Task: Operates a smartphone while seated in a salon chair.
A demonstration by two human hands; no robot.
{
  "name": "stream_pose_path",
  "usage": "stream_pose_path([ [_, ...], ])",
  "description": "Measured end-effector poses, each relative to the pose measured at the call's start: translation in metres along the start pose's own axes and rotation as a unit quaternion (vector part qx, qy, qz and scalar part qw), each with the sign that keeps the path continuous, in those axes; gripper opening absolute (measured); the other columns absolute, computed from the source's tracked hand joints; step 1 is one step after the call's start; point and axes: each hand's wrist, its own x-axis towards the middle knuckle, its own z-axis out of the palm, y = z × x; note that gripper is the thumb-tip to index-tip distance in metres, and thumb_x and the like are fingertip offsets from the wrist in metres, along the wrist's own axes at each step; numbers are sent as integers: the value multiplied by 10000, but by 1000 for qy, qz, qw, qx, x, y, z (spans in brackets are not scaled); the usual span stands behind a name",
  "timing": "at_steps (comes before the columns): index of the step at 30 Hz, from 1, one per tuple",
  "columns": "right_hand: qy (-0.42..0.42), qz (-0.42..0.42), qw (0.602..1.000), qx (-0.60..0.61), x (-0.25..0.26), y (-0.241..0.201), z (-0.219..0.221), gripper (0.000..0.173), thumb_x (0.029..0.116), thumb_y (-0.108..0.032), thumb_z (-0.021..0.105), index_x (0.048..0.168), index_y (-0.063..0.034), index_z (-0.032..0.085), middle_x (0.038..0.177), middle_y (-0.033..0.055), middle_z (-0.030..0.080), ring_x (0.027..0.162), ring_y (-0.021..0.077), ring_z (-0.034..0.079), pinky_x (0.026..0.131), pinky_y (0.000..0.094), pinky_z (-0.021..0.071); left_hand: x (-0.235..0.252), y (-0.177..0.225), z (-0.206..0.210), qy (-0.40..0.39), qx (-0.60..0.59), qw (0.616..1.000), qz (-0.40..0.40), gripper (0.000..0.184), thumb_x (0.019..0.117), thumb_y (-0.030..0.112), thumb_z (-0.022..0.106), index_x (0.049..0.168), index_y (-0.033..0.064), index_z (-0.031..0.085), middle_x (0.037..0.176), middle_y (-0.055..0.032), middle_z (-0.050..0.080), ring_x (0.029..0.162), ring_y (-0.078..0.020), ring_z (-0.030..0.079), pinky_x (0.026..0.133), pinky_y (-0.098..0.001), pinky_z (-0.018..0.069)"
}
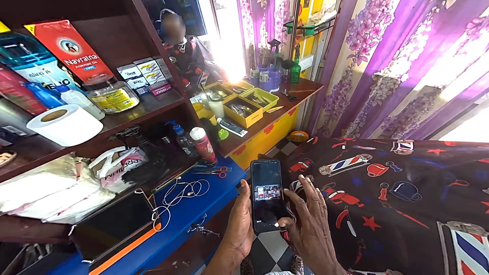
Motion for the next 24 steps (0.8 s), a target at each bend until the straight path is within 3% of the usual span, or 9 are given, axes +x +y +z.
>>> stream_pose_path([
  [21, 7, 0, 1000, -23, 11, 3, -5, 657, 952, -736, 446, 1387, -276, 619, 1603, 88, 429, 1498, 311, 370, 1216, 581, 304, 2, 0, 1, -20, -5, 1000, 13, 706, 1085, 536, 128, 1527, 62, 407, 1471, -173, 527, 1356, -308, 514, 1120, -529, 436],
  [24, 11, -16, 999, -35, 24, -2, -11, 667, 960, -733, 431, 1423, -281, 594, 1628, 76, 393, 1526, 287, 326, 1224, 584, 286, 0, -2, 1, -24, -12, 1000, 8, 703, 1086, 533, 140, 1528, 54, 404, 1470, -184, 525, 1354, -313, 516, 1120, -530, 435],
])
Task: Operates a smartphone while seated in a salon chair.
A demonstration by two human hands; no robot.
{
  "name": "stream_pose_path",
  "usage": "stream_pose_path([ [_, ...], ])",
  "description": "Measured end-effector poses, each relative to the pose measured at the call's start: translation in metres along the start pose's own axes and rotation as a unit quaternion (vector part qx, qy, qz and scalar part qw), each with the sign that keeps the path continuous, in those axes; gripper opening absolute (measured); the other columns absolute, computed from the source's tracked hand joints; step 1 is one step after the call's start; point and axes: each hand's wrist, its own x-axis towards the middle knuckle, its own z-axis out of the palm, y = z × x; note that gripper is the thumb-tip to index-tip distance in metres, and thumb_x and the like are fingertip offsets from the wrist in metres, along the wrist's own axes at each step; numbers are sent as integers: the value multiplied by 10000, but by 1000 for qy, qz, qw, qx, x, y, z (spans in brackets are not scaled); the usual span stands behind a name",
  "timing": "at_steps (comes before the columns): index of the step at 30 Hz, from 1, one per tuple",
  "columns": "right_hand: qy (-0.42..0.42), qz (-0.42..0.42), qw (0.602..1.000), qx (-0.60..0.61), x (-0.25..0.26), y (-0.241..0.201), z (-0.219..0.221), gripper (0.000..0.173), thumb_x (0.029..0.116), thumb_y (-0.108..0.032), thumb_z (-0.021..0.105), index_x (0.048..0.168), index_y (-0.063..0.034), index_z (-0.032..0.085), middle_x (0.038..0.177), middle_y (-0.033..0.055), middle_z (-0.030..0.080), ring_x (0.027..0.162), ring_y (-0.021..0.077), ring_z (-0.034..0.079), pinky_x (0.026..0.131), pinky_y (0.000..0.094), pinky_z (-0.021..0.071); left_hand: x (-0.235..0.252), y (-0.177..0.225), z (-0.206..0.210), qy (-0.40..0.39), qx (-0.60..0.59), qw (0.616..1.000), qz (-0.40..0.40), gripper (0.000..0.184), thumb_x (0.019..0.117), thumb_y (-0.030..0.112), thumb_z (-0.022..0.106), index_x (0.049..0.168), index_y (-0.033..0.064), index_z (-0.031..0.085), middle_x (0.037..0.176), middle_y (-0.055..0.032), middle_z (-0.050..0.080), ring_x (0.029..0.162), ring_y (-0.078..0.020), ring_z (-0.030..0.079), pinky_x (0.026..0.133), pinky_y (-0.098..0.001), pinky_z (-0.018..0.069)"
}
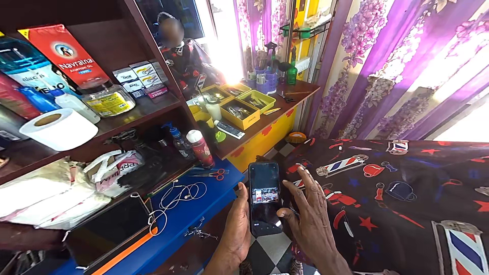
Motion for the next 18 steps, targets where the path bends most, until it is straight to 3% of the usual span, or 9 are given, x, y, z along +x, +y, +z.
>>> stream_pose_path([
  [7, 9, -39, 999, -22, 27, -6, -5, 670, 972, -728, 398, 1455, -295, 570, 1656, 67, 345, 1557, 272, 257, 1241, 587, 247, -4, -2, 2, -11, 3, 1000, -2, 699, 1087, 529, 146, 1531, 48, 394, 1455, -193, 531, 1337, -315, 528, 1103, -524, 449],
  [18, 1, -26, 1000, -7, 17, -1, -1, 670, 976, -717, 408, 1454, -277, 572, 1645, 82, 358, 1548, 280, 279, 1233, 589, 264, -6, -1, 2, -3, -8, 1000, -8, 692, 1090, 523, 151, 1522, 42, 400, 1437, -200, 545, 1313, -323, 550, 1087, -524, 467],
])
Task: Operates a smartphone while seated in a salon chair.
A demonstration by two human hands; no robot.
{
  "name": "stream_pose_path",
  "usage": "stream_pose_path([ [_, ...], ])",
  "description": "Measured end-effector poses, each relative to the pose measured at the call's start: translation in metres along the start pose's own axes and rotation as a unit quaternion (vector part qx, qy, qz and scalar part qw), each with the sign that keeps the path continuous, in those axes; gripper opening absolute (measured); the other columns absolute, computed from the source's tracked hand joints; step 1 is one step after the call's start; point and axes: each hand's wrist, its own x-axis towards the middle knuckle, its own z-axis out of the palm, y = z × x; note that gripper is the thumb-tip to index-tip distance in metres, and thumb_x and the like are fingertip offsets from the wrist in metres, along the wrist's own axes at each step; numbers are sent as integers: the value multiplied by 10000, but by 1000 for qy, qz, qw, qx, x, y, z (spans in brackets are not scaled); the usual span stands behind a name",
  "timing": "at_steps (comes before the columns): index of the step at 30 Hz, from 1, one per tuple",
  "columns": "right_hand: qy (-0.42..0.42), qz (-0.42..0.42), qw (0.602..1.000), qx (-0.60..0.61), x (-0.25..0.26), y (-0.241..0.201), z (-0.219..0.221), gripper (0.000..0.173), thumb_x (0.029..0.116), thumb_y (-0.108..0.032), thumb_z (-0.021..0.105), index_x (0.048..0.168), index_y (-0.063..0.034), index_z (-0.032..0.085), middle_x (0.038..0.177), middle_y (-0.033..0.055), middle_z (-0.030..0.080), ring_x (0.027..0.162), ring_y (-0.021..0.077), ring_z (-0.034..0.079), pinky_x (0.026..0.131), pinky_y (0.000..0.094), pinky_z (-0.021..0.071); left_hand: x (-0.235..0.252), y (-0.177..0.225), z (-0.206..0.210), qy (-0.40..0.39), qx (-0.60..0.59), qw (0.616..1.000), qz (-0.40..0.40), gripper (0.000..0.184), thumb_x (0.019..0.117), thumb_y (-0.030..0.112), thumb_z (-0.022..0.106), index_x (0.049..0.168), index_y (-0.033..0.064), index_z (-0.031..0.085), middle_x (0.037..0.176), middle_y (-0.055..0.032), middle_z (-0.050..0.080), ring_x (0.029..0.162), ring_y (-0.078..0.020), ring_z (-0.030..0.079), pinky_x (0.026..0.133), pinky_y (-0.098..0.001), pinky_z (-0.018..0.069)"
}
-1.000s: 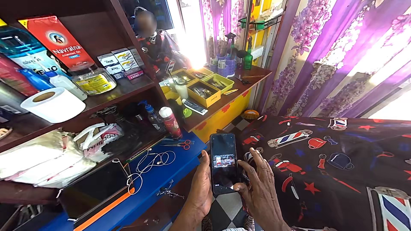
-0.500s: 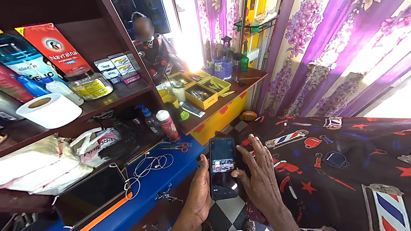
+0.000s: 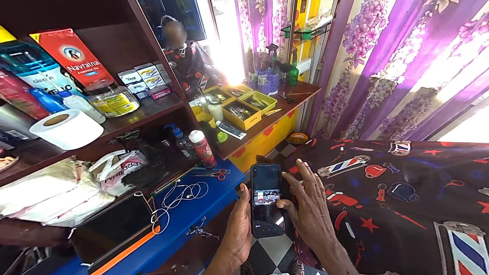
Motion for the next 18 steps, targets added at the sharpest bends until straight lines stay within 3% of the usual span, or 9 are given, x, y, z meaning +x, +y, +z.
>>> stream_pose_path([
  [15, 4, -7, 1000, -2, -1, -1, 0, 683, 971, -727, 403, 1459, -277, 564, 1645, 76, 361, 1548, 273, 280, 1230, 588, 274, 2, 2, 0, -9, 12, 1000, 2, 704, 1088, 527, 132, 1522, 45, 405, 1447, -193, 539, 1327, -314, 538, 1101, -520, 453],
  [18, 8, -41, 999, 17, 2, -6, -4, 653, 964, -733, 417, 1399, -283, 604, 1627, 61, 386, 1549, 263, 275, 1241, 591, 250, 2, 2, 1, -9, 12, 1000, 5, 707, 1087, 527, 128, 1523, 43, 402, 1456, -187, 534, 1336, -307, 531, 1111, -513, 445],
])
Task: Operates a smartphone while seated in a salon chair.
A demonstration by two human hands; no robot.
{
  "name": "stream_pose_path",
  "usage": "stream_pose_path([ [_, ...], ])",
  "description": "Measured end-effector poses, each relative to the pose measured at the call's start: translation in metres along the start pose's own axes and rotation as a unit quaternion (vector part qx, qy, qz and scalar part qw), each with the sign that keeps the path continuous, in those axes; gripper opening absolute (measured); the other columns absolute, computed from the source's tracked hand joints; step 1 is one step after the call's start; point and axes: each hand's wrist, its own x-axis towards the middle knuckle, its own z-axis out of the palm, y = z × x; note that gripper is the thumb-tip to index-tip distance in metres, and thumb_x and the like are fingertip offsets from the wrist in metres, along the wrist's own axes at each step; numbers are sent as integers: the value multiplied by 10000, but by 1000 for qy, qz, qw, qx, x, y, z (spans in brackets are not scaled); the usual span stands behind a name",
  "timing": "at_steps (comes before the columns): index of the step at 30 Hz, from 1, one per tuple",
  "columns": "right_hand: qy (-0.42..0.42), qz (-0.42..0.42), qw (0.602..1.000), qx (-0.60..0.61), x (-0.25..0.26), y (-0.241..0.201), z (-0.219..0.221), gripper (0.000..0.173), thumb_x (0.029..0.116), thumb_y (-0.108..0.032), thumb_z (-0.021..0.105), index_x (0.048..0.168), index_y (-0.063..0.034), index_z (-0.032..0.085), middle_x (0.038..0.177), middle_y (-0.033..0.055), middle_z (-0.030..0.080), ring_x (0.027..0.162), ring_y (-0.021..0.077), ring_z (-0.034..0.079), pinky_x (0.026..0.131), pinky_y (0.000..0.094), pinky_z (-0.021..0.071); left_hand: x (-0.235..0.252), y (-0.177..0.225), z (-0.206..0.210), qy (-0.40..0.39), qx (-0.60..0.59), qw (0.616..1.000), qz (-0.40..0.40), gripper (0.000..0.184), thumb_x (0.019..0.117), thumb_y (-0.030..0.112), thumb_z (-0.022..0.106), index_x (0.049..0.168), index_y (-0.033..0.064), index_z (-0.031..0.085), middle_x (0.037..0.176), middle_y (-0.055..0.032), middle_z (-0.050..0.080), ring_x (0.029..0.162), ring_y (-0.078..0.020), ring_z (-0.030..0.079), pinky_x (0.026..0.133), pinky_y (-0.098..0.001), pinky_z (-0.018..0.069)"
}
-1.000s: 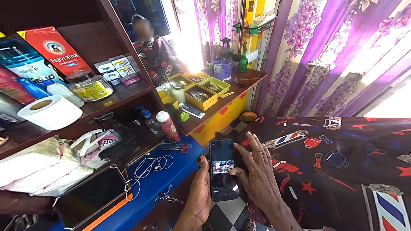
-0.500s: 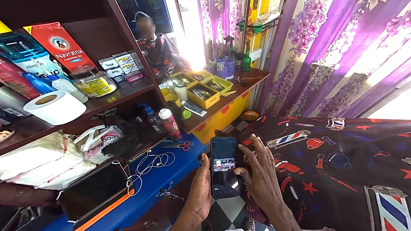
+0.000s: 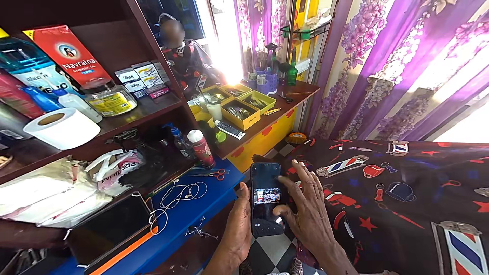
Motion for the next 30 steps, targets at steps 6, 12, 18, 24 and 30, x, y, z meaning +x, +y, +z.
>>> stream_pose_path([
  [6, -63, -45, 997, -19, -18, -1, 15, 647, 920, -781, 444, 1365, -350, 632, 1626, 30, 411, 1548, 282, 286, 1249, 626, 200, 0, 3, 1, 17, -3, 1000, 1, 700, 1090, 519, 127, 1501, 36, 426, 1413, -192, 566, 1299, -302, 561, 1084, -501, 471],
  [12, -10, -12, 1000, 17, -17, -2, 9, 658, 929, -779, 425, 1347, -315, 635, 1606, 37, 434, 1535, 280, 314, 1242, 608, 244, 2, 1, -2, 13, -4, 1000, 2, 694, 1091, 520, 137, 1511, 43, 415, 1431, -188, 553, 1317, -306, 546, 1097, -513, 458],
  [18, 8, -1, 1000, 1, -18, 7, 4, 647, 977, -739, 360, 1375, -297, 614, 1600, 57, 437, 1531, 291, 318, 1236, 607, 249, 3, 2, -3, 17, 7, 1000, -1, 690, 1089, 525, 137, 1524, 64, 410, 1460, -168, 537, 1345, -301, 524, 1113, -515, 442],
  [24, -6, 12, 1000, 3, -22, 9, 7, 653, 968, -750, 362, 1356, -299, 631, 1596, 52, 446, 1526, 288, 330, 1237, 605, 248, 5, 1, -2, 16, 4, 1000, -1, 695, 1089, 527, 132, 1532, 62, 398, 1466, -168, 532, 1348, -300, 522, 1118, -518, 439],
  [30, -19, 3, 1000, 6, -22, 7, 9, 670, 947, -770, 388, 1348, -297, 641, 1598, 54, 442, 1527, 297, 327, 1242, 599, 251, 5, 1, -1, 16, 9, 1000, -2, 703, 1087, 530, 127, 1523, 58, 411, 1452, -172, 545, 1339, -303, 531, 1110, -520, 445],
])
